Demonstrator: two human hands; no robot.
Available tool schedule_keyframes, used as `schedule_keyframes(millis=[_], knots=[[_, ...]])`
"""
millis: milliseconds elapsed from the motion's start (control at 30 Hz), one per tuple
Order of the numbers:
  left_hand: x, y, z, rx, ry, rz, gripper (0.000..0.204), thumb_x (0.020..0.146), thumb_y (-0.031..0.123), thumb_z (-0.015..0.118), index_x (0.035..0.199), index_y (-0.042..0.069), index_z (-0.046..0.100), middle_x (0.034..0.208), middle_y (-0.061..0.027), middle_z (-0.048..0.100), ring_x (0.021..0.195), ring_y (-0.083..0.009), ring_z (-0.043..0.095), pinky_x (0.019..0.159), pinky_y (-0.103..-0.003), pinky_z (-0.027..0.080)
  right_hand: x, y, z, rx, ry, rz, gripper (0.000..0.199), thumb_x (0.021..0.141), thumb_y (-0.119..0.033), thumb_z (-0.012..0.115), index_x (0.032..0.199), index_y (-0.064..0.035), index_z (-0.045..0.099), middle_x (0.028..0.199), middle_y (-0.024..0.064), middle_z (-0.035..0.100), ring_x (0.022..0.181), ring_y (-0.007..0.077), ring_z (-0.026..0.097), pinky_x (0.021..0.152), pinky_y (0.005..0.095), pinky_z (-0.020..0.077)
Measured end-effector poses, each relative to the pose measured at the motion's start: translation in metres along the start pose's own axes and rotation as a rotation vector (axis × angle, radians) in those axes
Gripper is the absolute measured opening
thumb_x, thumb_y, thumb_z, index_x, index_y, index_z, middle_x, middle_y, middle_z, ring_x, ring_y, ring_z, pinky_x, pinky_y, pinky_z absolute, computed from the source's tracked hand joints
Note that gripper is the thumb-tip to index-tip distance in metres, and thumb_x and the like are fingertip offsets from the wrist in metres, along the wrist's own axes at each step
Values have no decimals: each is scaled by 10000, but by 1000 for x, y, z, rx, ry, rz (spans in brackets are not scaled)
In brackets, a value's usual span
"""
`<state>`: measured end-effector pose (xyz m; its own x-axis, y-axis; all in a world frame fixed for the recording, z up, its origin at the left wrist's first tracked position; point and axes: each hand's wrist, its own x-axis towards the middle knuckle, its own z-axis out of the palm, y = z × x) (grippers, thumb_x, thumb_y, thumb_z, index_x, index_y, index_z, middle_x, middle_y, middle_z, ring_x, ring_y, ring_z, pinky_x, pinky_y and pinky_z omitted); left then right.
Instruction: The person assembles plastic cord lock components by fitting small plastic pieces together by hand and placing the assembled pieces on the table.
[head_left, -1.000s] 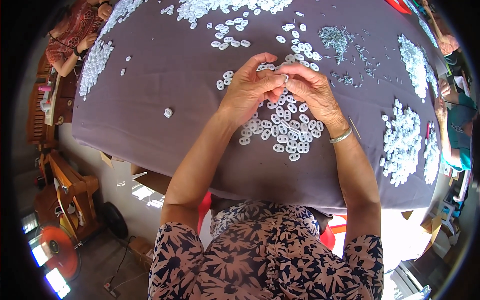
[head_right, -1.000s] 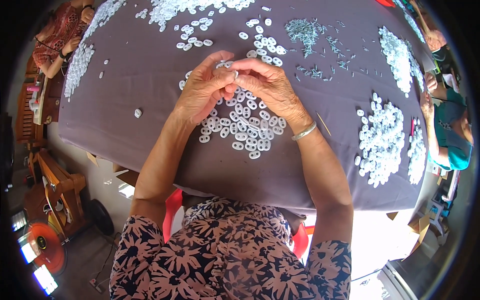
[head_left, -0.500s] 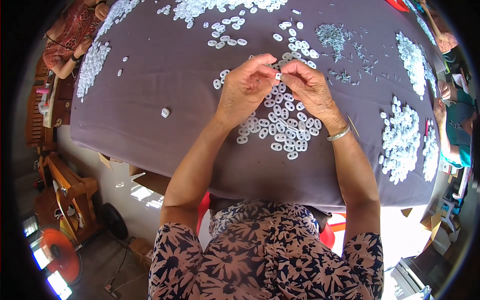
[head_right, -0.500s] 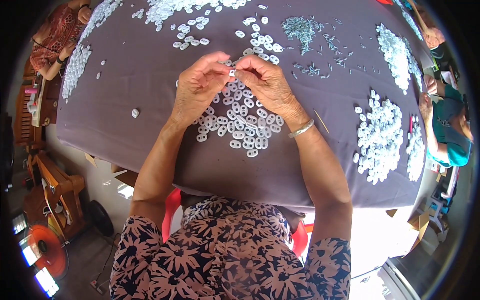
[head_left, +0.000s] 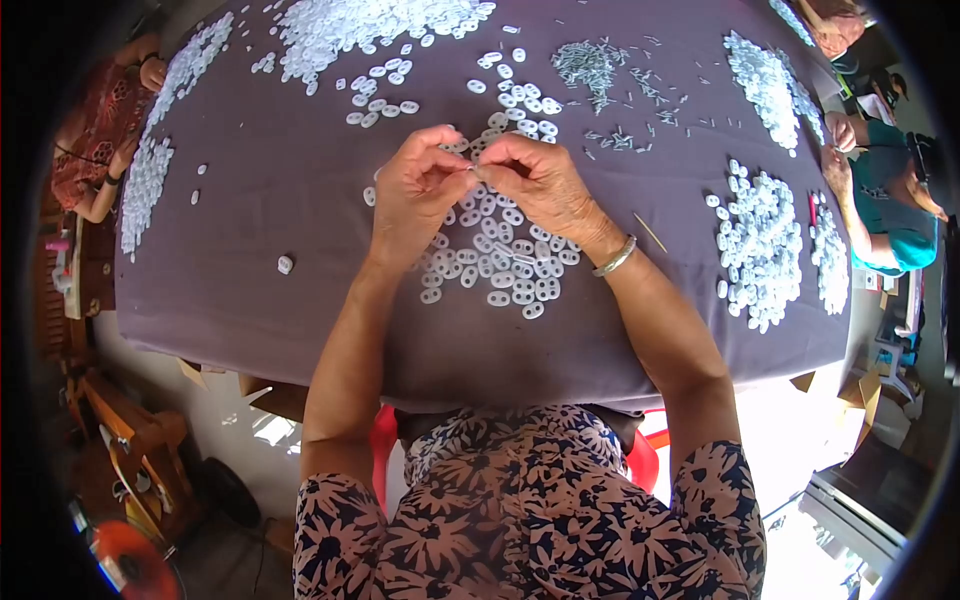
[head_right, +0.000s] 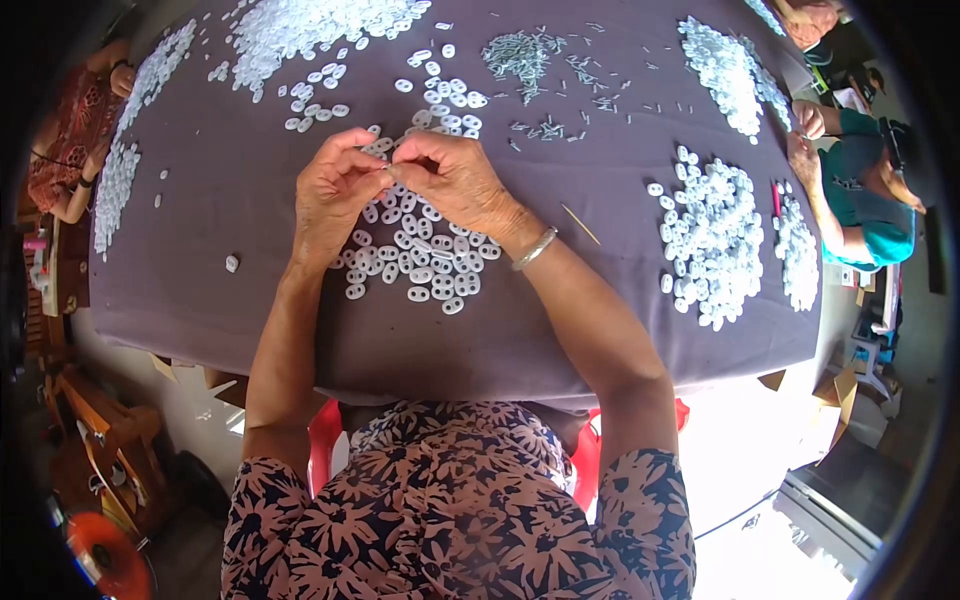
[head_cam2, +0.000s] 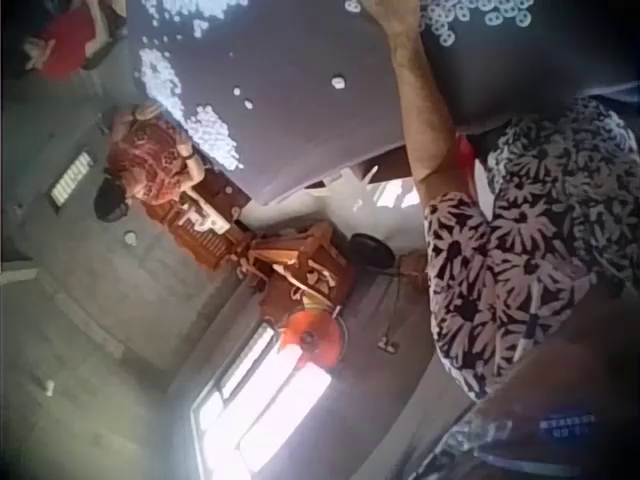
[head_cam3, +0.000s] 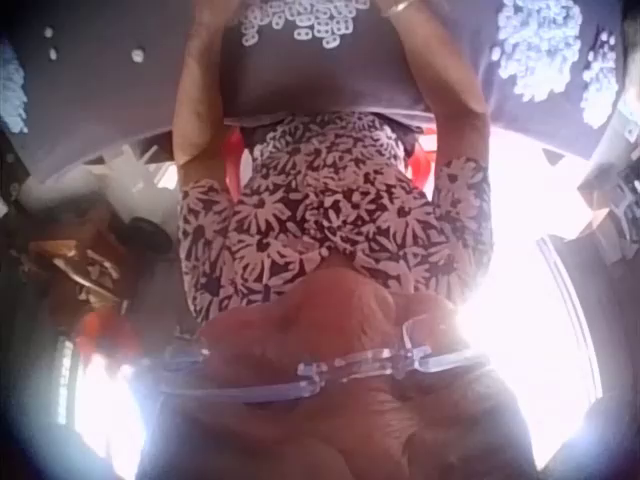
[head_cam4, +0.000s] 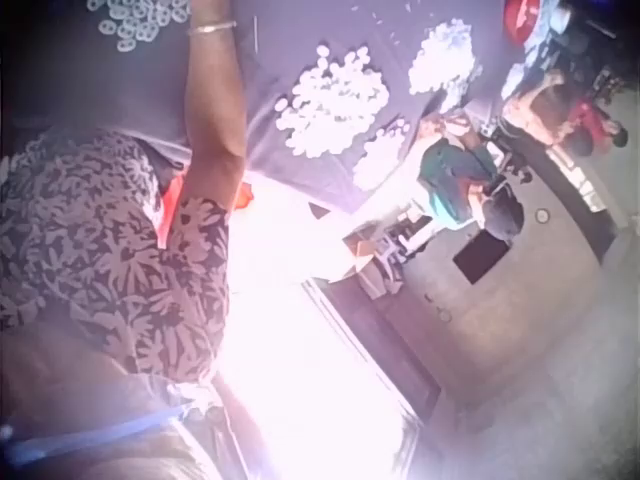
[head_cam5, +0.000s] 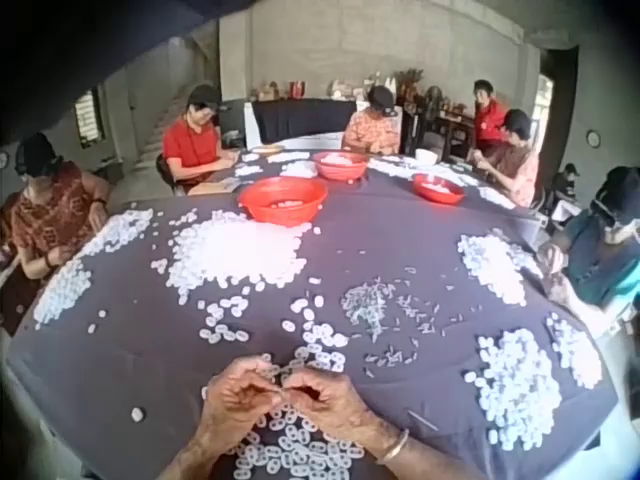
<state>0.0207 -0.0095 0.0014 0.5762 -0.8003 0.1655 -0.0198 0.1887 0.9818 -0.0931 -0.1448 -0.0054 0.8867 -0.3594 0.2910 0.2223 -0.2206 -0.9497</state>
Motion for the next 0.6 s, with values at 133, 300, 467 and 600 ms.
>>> schedule_keyframes(millis=[133, 300, 467, 600], knots=[[1, 3, -3, 47, -60, 16, 312, 854, -34, 602, 1161, 2, 564, 872, -72, 667, 762, -87, 624, 619, -217, 507, 1, -15, -3, -108, -26, -5, 47, 847, -31, 624, 834, -2, 589, 714, 12, 571, 638, 41, 479, 553, 236, 423], [3, 7, -7, 60, -101, 28, 303, 858, -27, 608, 1157, 1, 570, 892, -76, 668, 774, -95, 631, 617, -220, 513, 1, -24, -4, -143, -42, 56, 54, 880, -59, 608, 863, -8, 605, 720, -12, 563, 636, 32, 453, 552, 222, 398], [2, 8, -5, 55, -84, 3, 297, 863, -26, 604, 1155, 4, 566, 886, -79, 663, 761, -103, 631, 621, -216, 511, 2, -23, -2, -125, -31, 65, 58, 894, -72, 610, 902, -16, 625, 705, -48, 537, 645, 24, 437, 563, 205, 385], [-1, 12, -1, 37, -58, -41, 334, 865, -6, 601, 1189, -11, 520, 867, -83, 658, 741, -104, 624, 631, -221, 508, -2, -28, -17, -168, -43, 91, 36, 873, -57, 636, 894, -28, 636, 731, -63, 543, 679, 15, 453, 585, 196, 400]])
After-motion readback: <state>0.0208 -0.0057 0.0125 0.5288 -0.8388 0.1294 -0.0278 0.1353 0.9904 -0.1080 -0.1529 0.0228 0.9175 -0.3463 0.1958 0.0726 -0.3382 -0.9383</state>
